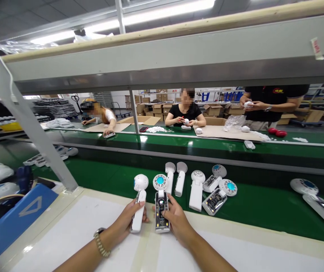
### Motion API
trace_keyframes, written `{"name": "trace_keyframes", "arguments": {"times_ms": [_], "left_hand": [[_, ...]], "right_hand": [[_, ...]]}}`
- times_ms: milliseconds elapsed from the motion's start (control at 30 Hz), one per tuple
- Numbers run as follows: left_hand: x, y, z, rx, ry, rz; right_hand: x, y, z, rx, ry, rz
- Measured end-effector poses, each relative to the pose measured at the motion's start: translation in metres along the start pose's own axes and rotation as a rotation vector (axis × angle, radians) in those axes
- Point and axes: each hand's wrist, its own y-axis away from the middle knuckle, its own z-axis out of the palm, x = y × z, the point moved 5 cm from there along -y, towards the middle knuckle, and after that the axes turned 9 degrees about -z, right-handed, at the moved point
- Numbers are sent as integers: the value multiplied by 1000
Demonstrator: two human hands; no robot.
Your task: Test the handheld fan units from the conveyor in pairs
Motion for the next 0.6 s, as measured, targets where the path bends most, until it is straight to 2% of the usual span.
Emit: {"name": "trace_keyframes", "arguments": {"times_ms": [167,300,467,600], "left_hand": [[0,2,1,5,-21,28],[-8,10,-1,9,10,13],[-27,30,-15,13,16,-51],[-32,40,-24,6,-96,-91]], "right_hand": [[0,3,3,-17,0,2],[-2,7,7,-13,-13,14],[-8,11,11,-45,28,49],[-8,12,13,-35,29,34]]}}
